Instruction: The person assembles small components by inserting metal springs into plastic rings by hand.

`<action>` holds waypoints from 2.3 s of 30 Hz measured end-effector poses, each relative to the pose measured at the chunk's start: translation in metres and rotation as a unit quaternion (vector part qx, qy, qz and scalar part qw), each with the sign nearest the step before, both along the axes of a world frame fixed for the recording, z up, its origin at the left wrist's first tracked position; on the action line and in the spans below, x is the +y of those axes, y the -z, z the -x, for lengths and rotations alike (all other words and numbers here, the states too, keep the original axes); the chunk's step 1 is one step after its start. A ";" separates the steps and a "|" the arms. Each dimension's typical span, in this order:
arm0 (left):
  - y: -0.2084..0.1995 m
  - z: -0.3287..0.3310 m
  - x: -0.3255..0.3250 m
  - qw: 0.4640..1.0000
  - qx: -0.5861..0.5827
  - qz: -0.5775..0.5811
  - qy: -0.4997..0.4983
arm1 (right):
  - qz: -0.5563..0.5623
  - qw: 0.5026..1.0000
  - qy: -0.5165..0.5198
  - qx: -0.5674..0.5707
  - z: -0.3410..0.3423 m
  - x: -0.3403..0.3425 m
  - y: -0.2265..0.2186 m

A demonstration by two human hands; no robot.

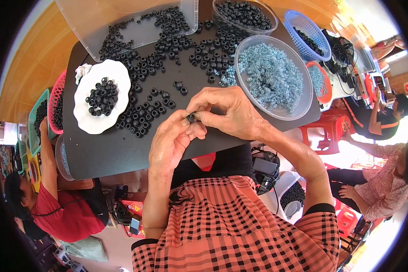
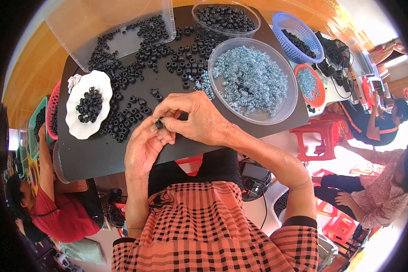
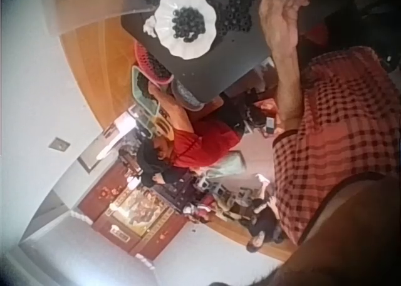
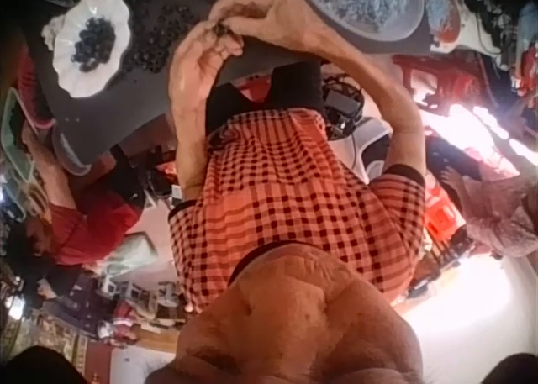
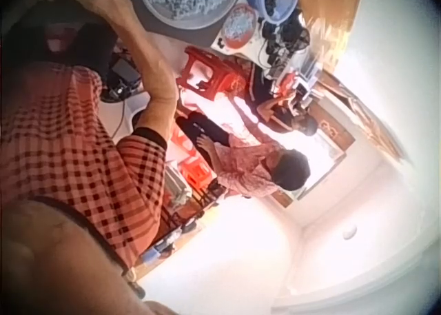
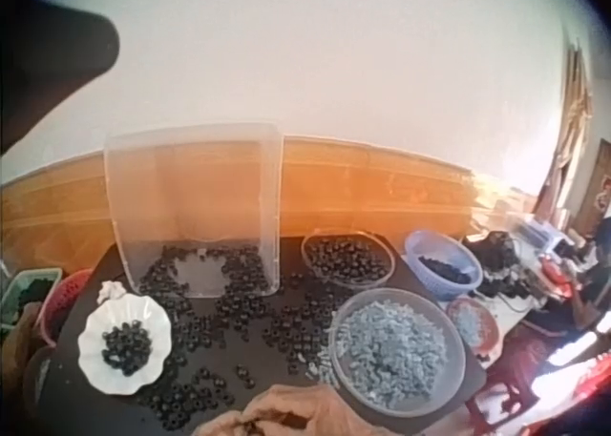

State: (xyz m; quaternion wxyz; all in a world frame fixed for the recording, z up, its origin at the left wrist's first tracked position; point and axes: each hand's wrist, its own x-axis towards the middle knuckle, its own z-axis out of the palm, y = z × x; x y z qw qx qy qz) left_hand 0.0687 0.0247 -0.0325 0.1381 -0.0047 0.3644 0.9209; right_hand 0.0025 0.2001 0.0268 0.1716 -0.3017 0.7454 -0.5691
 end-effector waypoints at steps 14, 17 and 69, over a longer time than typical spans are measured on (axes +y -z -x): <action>-0.002 0.000 0.004 1.000 0.008 0.012 -0.012 | 0.054 0.995 0.037 0.081 -0.008 -0.007 0.013; 0.001 0.002 0.005 1.000 0.003 -0.009 -0.020 | 0.066 0.991 0.061 0.096 -0.011 -0.009 0.025; 0.003 0.003 0.001 0.998 0.005 -0.058 0.000 | 0.060 0.949 0.135 0.279 -0.022 -0.019 0.040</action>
